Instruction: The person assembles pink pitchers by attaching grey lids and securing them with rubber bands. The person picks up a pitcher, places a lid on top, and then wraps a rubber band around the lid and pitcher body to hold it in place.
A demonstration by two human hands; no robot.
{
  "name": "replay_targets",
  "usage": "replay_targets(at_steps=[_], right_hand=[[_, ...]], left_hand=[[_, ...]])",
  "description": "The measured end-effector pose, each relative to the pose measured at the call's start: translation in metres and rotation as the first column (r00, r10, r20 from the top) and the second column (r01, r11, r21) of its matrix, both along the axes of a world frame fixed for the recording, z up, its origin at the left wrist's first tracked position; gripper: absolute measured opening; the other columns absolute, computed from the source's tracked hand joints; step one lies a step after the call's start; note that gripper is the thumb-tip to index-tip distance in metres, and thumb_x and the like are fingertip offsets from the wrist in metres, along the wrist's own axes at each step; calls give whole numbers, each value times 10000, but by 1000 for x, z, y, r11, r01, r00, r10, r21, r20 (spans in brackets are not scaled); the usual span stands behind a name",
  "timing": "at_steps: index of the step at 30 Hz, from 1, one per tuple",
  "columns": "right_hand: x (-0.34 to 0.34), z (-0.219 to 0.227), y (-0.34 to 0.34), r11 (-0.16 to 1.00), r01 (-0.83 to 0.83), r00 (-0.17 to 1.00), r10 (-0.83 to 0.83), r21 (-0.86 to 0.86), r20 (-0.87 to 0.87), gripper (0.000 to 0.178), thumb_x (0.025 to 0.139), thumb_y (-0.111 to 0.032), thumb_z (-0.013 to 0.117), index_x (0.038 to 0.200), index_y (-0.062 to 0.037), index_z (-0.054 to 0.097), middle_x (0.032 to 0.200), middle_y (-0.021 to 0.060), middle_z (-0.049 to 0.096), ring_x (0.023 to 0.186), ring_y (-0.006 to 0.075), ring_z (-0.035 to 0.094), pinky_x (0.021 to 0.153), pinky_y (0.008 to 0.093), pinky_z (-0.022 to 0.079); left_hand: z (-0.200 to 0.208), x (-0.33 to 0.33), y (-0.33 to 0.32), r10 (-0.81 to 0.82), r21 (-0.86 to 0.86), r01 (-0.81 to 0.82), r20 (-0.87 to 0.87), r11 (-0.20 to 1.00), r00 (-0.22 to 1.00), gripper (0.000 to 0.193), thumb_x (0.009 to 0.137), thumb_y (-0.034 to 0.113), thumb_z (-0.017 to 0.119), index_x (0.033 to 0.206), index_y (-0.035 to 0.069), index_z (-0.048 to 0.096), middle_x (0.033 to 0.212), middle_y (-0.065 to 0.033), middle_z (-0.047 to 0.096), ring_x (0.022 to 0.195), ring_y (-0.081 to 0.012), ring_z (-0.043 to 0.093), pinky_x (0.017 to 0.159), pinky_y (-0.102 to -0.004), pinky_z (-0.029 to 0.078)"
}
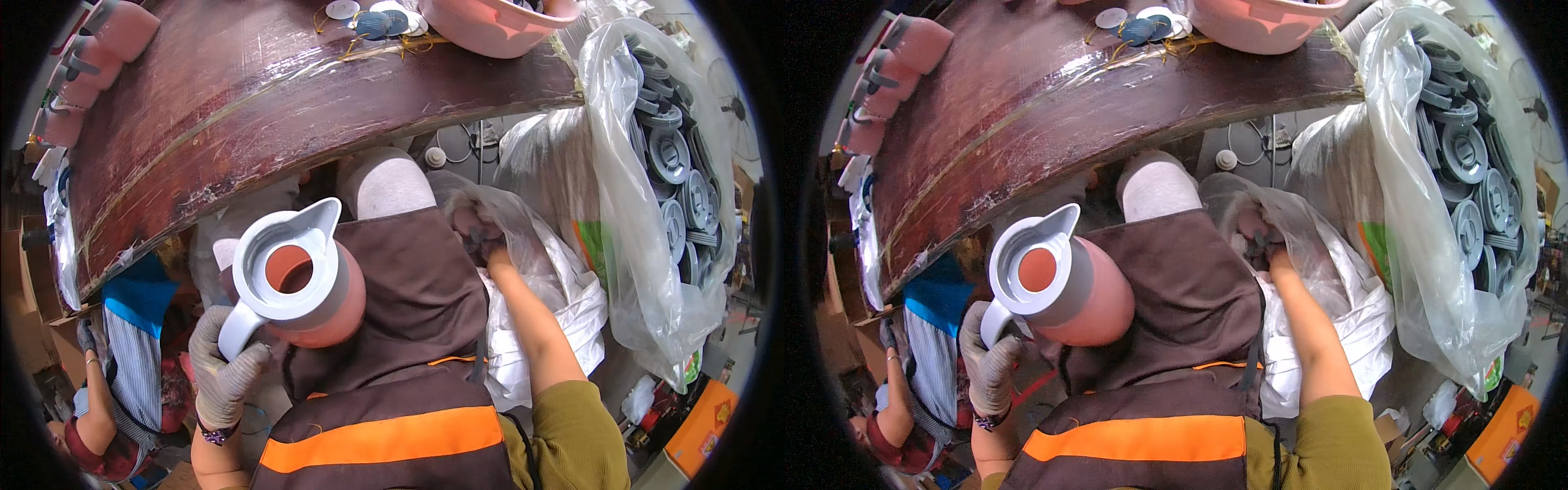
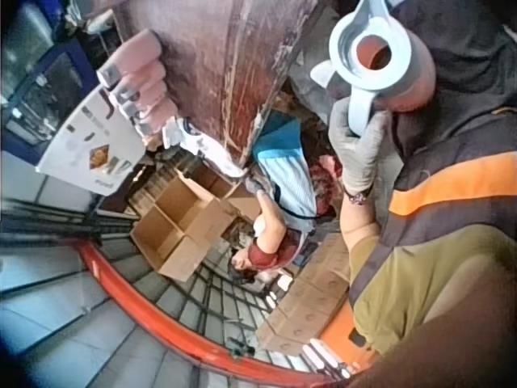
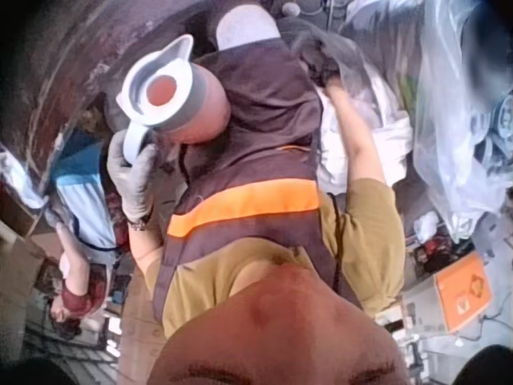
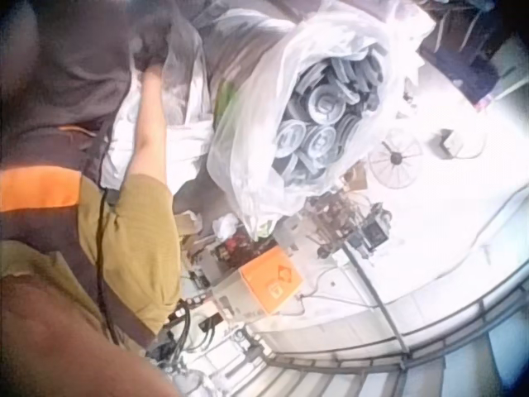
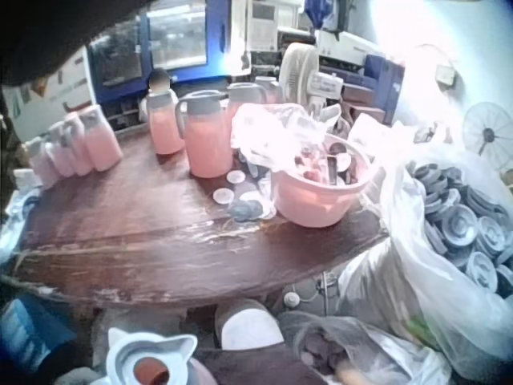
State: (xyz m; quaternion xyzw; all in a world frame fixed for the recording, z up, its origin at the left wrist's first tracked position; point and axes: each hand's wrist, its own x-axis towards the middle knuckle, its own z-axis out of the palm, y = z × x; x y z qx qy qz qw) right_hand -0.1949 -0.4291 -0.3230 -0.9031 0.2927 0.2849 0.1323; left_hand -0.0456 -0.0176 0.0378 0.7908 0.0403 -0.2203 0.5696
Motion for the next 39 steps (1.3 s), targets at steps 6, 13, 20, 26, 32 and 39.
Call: replay_targets(at_steps=[6, 13, 20, 26, 32, 39], right_hand=[[-3, 0, -14, 998, 46, 998, -48, -45, -30, 413, 887, -337, 565, 1144, -19, 628, 1103, 200, 645, 1022, 376, 611, 876, 450, 478], [20, 99, -7, 990, 135, 790, -87, -34, 606, 289, 899, -247, 577, 1092, -43, 644, 1001, 149, 658, 941, 331, 617, 808, 439, 480], [60, 288, 99, 889, -432, 141, 236, -155, 962, 390, 721, -39, 720, 1096, -16, 617, 1059, 148, 656, 938, 326, 628, 823, 402, 494], [66, 301, 120, 744, -560, 443, -103, 364, 891, 557, 736, -305, 795, 1133, -9, 540, 1356, 252, 478, 1249, 430, 475, 1027, 459, 389], [80, 305, 144, 724, -608, 508, 39, 326, 861, 749, 785, -417, 718, 1359, -31, 432, 1347, 268, 461, 1210, 437, 485, 1015, 467, 381], [93, 293, 143, 460, -883, 143, 70, 95, 987, 663, 625, -347, 773, 1233, -139, 612, 1290, 243, 473, 1119, 410, 529, 955, 479, 426]], left_hand=[[24, 12, -15, 22, -97, -20, 13, 995, 1000, 277, 674, 85, 683, 930, 16, 602, 737, -25, 625, 603, -80, 588, 541, -211, 458], [19, 19, -40, -496, 260, 479, 0, 838, 868, 327, 729, 203, 757, 972, 9, 658, 803, -89, 657, 734, -134, 640, 654, -287, 497], [6, 6, -57, -571, 209, 542, 116, 814, 813, 370, 770, 275, 760, 1018, 24, 649, 863, -194, 662, 784, -356, 666, 689, -378, 521], [-2, -13, -47, -584, 151, 564, 208, 812, 785, 342, 779, 259, 758, 999, 24, 643, 779, -180, 648, 710, -351, 660, 628, -379, 519], [-10, -23, -38, -613, 215, 575, 296, 790, 732, 348, 784, 279, 739, 1043, 65, 647, 819, -160, 664, 739, -342, 665, 645, -379, 525], [-19, 14, -11, -677, 102, 687, 321, 720, 662, 314, 734, 193, 746, 999, 45, 661, 826, -177, 672, 772, -337, 681, 680, -350, 527]])
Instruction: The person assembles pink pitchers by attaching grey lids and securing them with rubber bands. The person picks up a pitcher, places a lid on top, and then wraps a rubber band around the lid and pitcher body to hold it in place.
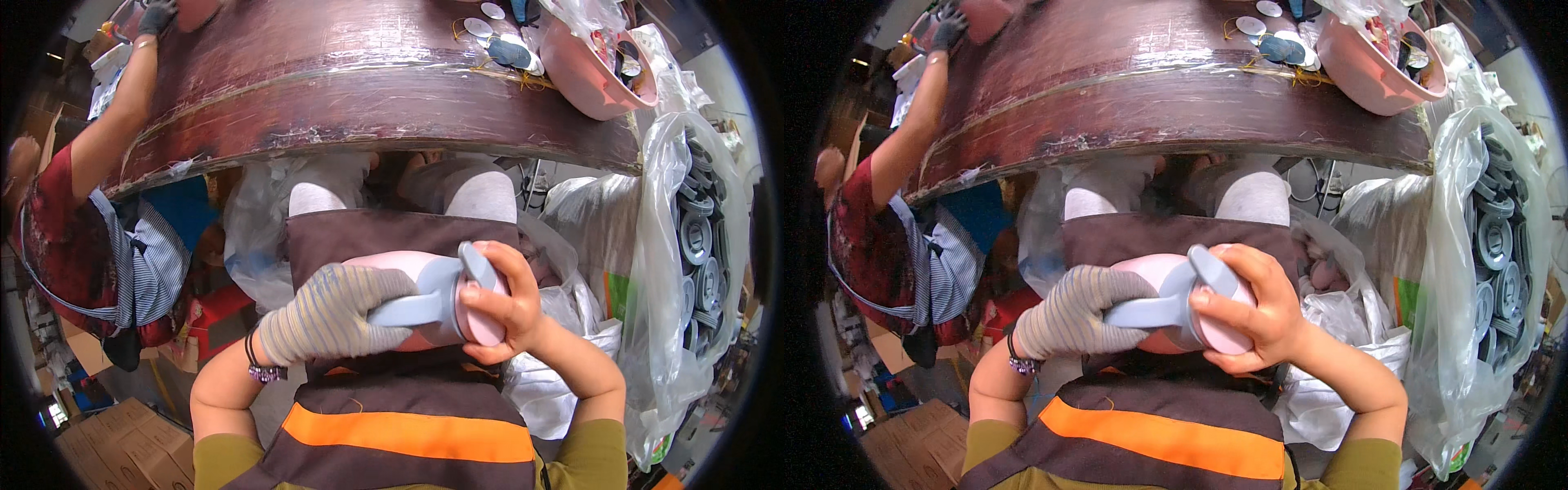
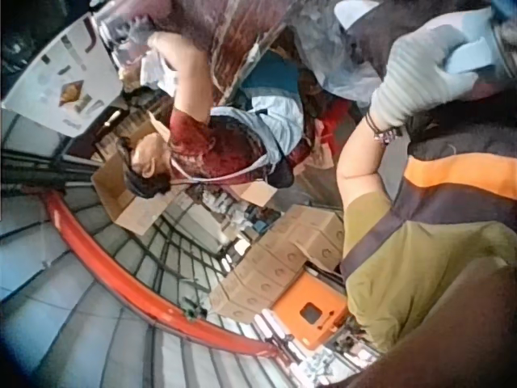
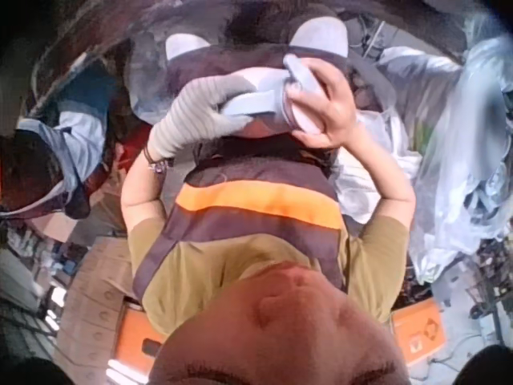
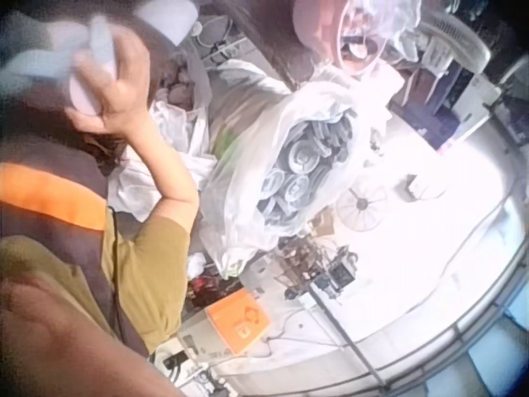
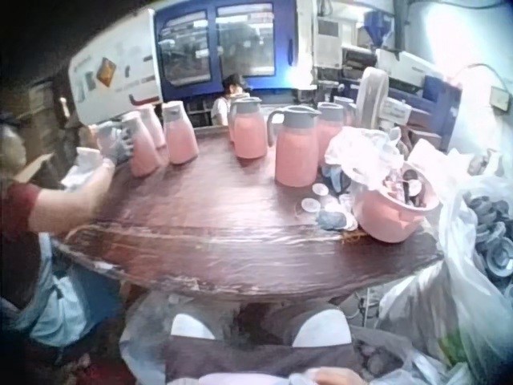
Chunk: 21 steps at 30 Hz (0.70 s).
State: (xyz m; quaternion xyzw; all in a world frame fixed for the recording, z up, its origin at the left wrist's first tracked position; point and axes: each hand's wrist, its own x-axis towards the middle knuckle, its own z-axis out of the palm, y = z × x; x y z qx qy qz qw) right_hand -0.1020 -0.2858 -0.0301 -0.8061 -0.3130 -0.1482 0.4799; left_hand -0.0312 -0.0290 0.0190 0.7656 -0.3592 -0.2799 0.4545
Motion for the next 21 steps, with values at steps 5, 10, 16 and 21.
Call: replay_targets(at_steps=[5, 10, 16, 21], right_hand=[[8, -4, -1, 944, 255, 919, -305, -211, -252, 665, 769, -370, 675, 1332, -60, 502, 1344, 303, 417, 1218, 460, 453, 1033, 484, 362], [20, 15, -24, 951, 76, 905, -192, -300, -380, 809, 787, -526, 686, 1359, -4, 450, 1445, 255, 366, 1326, 418, 381, 1079, 471, 325], [21, 30, -37, 857, 0, 930, -189, -516, -315, 914, 739, -624, 679, 1362, 1, 442, 1279, 211, 552, 1119, 383, 577, 919, 429, 475], [0, 38, -23, 728, 122, 868, -408, -675, -282, 944, 709, -652, 683, 1365, -16, 444, 1234, 188, 563, 914, 358, 657, 736, 420, 534]], left_hand=[[-1, -28, -20, 53, -23, -53, -5, 998, 999, 281, 803, 265, 702, 925, 20, 636, 740, -167, 631, 703, -354, 632, 638, -436, 484], [-17, -37, -17, 148, -40, -155, -137, 987, 979, 365, 797, 311, 730, 1005, 21, 652, 764, -174, 662, 734, -322, 664, 649, -381, 504], [-17, -28, -9, 262, -48, -269, -112, 962, 958, 327, 786, 298, 755, 989, 58, 665, 769, -153, 656, 713, -328, 654, 648, -357, 515], [-28, -36, -31, 290, -89, -276, 315, 957, 904, 402, 748, 334, 778, 1016, 60, 658, 833, -145, 675, 726, -316, 665, 650, -375, 525]])
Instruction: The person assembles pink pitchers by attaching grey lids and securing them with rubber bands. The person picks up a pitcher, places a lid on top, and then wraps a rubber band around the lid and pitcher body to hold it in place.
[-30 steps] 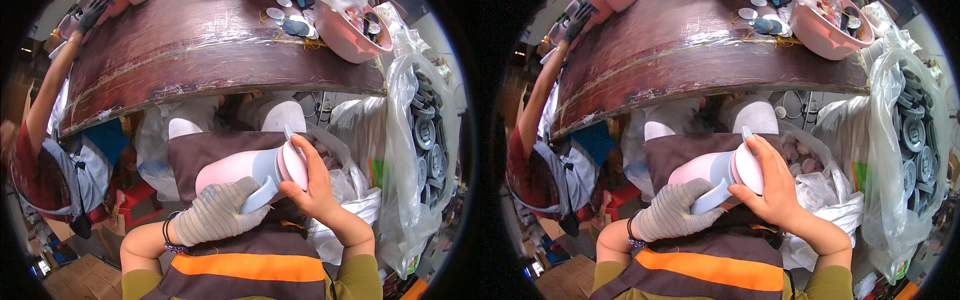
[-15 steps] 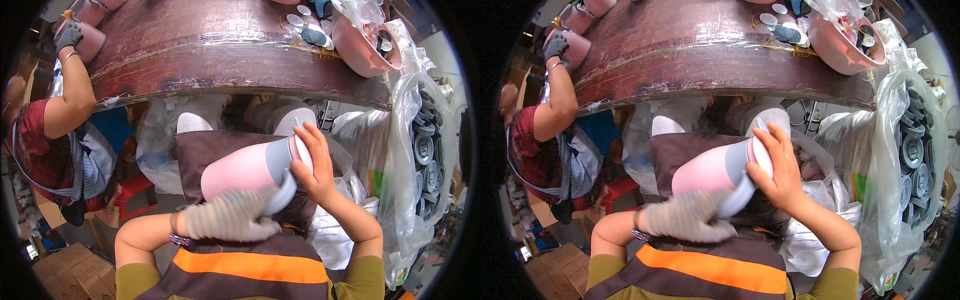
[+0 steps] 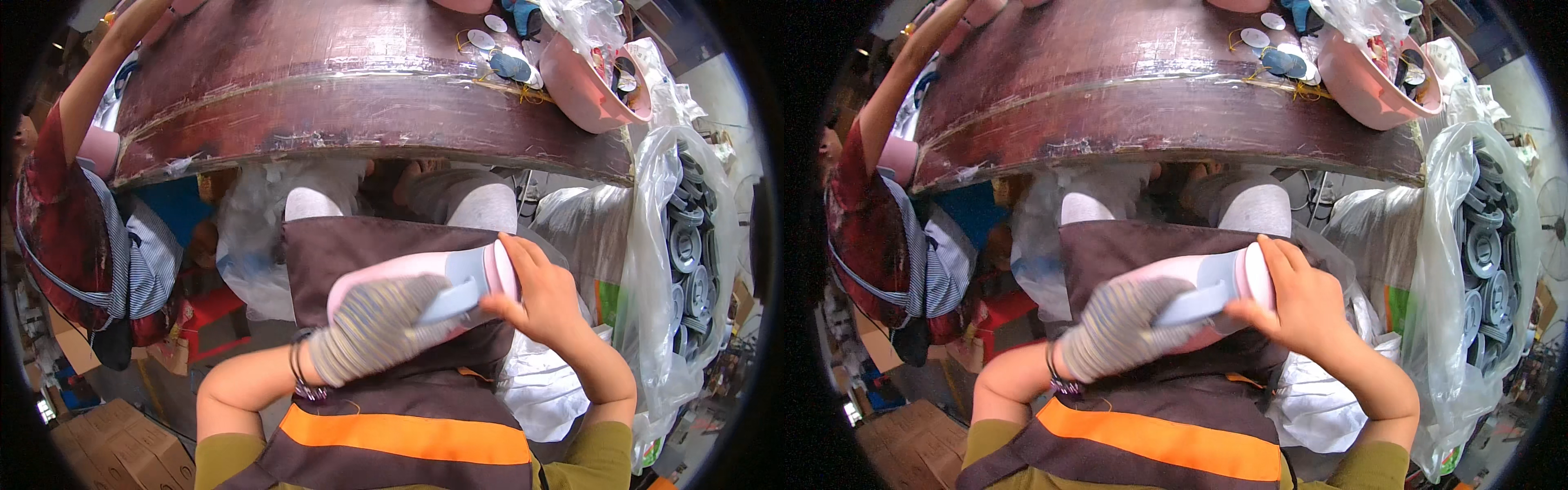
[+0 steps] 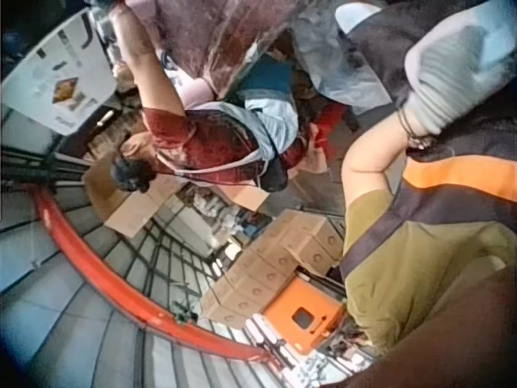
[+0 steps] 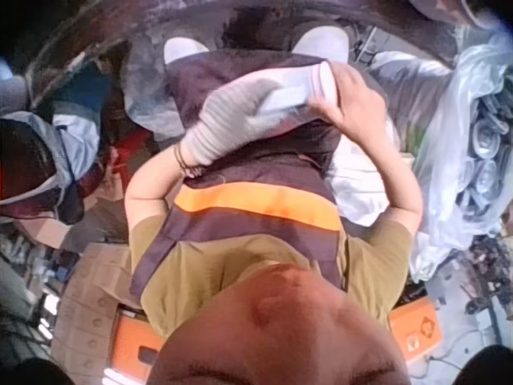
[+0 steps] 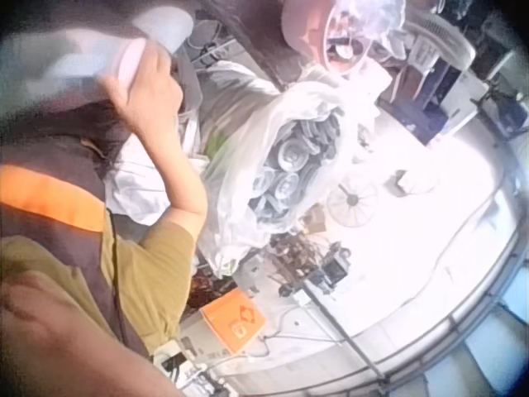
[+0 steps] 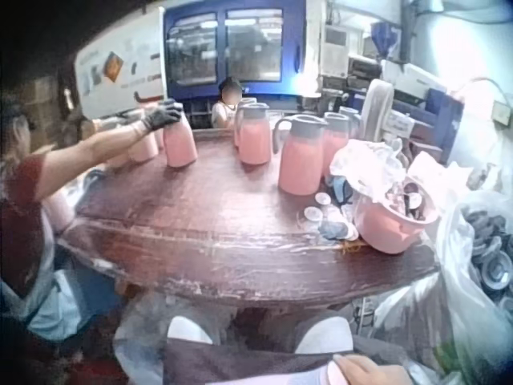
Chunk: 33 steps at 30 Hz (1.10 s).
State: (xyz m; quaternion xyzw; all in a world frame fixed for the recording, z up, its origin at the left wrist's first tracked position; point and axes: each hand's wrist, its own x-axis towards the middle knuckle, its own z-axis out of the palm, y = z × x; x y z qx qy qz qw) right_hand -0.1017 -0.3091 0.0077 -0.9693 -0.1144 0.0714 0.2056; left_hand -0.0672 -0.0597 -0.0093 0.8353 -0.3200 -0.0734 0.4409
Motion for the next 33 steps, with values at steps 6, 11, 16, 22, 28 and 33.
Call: replay_targets(at_steps=[6, 11, 16, 22, 28, 33], right_hand=[[-8, 45, 0, 868, -471, 880, 451, 156, 147, 734, 682, -648, 691, 1263, -207, 611, 1174, 112, 573, 924, 272, 611, 826, 396, 475], [-5, 17, 22, 656, -717, 676, 571, 236, 466, 583, 853, -645, 488, 1288, -273, 600, 1403, 100, 496, 1271, 289, 485, 1062, 480, 321], [-6, 11, 36, 592, -758, 625, 539, 273, 565, 569, 904, -618, 436, 1235, -195, 623, 1280, 86, 564, 1164, 281, 538, 964, 426, 415], [20, -23, 13, 742, -19, 996, 72, 671, -52, 697, 780, -553, 670, 1283, -83, 561, 1218, 167, 543, 1158, 327, 519, 1000, 398, 394], [59, -7, 8, 683, -13, 975, 171, 730, -143, 626, 829, -455, 656, 1303, -63, 539, 1304, 143, 520, 1246, 279, 482, 1051, 374, 353], [173, -36, -32, 840, 102, 930, -270, 532, 248, 257, 896, -220, 616, 1071, -45, 686, 1049, 127, 683, 1007, 258, 635, 906, 349, 467]], left_hand=[[-9, 100, 41, -398, -310, 251, -665, 917, 631, 389, 619, 148, 875, 940, 30, 689, 873, -42, 697, 803, -123, 649, 727, -263, 511], [-11, 97, 11, -519, -300, 447, -674, 843, 526, 336, 693, 200, 811, 932, 2, 682, 863, -47, 676, 816, -111, 619, 733, -275, 493], [-9, 90, 8, -546, -321, 458, -644, 829, 536, 360, 721, 279, 817, 940, 25, 684, 817, -31, 675, 788, -92, 607, 703, -274, 490], [48, 35, 19, -78, 20, 99, -471, 995, 879, 414, 793, 319, 753, 1039, 9, 630, 859, -162, 653, 827, -255, 649, 735, -338, 497], [56, 40, 26, -230, -252, -33, -924, 967, 305, 257, 915, 205, 649, 1058, -5, 608, 705, -21, 581, 562, -62, 524, 518, -222, 427], [54, 41, 20, -97, -246, -384, -925, 890, 366, 275, 930, 194, 628, 1131, 10, 593, 708, -1, 565, 573, -70, 516, 509, -222, 419]])
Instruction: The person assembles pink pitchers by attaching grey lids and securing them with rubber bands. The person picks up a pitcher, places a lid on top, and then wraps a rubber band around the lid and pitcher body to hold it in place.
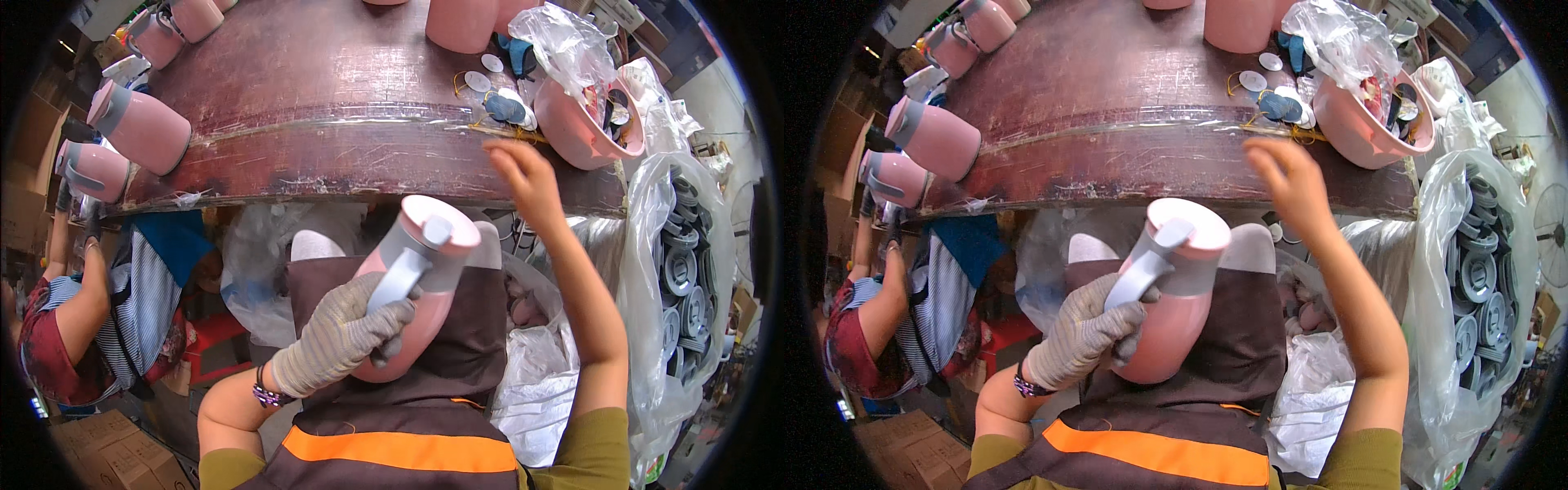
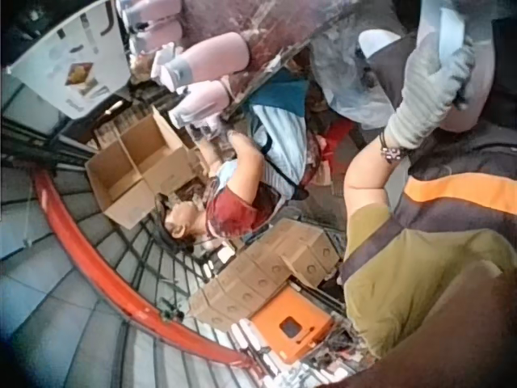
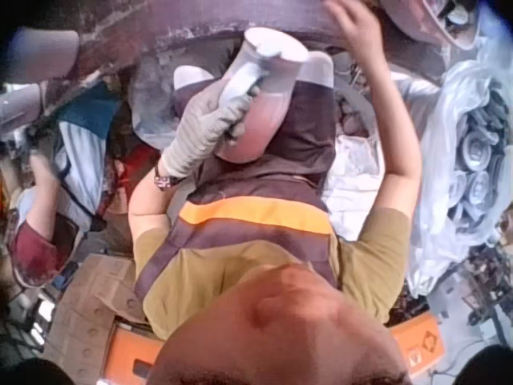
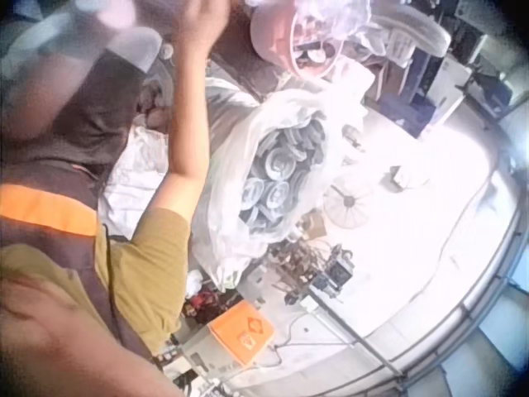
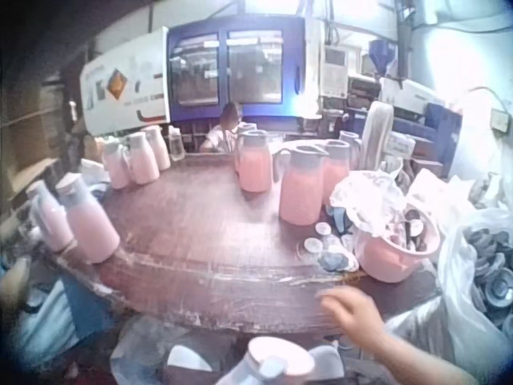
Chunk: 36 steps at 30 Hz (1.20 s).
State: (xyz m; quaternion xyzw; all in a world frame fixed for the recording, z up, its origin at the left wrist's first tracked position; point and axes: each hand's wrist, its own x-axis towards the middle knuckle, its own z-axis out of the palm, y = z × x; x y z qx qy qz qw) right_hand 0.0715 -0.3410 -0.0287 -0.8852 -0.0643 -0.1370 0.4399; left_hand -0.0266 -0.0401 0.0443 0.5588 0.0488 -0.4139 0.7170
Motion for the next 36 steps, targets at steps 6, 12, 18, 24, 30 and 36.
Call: replay_targets(at_steps=[6, 12, 18, 24, 30, 36], right_hand=[[115, -44, -62, 518, 341, 940, -185, -784, 287, 409, 806, -302, 699, 1144, -78, 650, 1140, 130, 632, 1064, 317, 588, 897, 445, 467], [128, -53, -57, 584, 342, 940, -218, -736, 264, 461, 779, -344, 722, 1111, -35, 640, 1150, 169, 625, 1095, 326, 581, 922, 454, 461], [125, -41, -47, 607, 353, 935, -237, -712, 262, 342, 790, -277, 725, 991, -19, 625, 1057, 160, 653, 1013, 329, 610, 839, 462, 474], [101, -12, -26, 930, 350, 929, -330, -110, 167, 236, 857, -201, 675, 953, -7, 582, 820, 132, 659, 767, 291, 647, 681, 398, 477], [-8, 22, 28, 828, 117, 978, 0, 549, -209, 274, 935, -172, 594, 1138, -2, 525, 924, 81, 677, 679, 96, 656, 528, 192, 465], [-99, 10, 93, 673, 109, 907, 233, 731, -350, 233, 961, -92, 557, 1162, 11, 500, 1011, 79, 637, 875, 141, 655, 709, 247, 548]], left_hand=[[-15, 9, -14, 195, -92, -197, -36, 976, 980, 323, 962, 185, 578, 1233, 13, 537, 772, -18, 570, 652, -73, 525, 579, -224, 468], [-30, 14, -20, 263, -133, -260, 7, 957, 965, 336, 977, 182, 544, 1255, -3, 510, 773, -31, 572, 663, -80, 527, 604, -221, 462], [-31, 2, -28, 328, -132, -319, 53, 938, 943, 354, 979, 223, 545, 1245, -9, 512, 778, -36, 583, 667, -83, 538, 627, -236, 470], [-45, 1, -19, 378, -241, -408, -161, 881, 912, 470, 990, 416, 488, 1171, -13, 554, 866, -89, 661, 723, -153, 641, 687, -287, 535], [-52, 3, -8, 372, -223, -403, -167, 888, 913, 367, 956, 247, 579, 1246, 28, 523, 886, -98, 666, 766, -203, 669, 681, -303, 570], [-53, 13, -2, 183, -97, -173, 105, 980, 978, 452, 918, 152, 630, 1335, 52, 490, 957, -40, 660, 781, -99, 638, 716, -241, 534]])
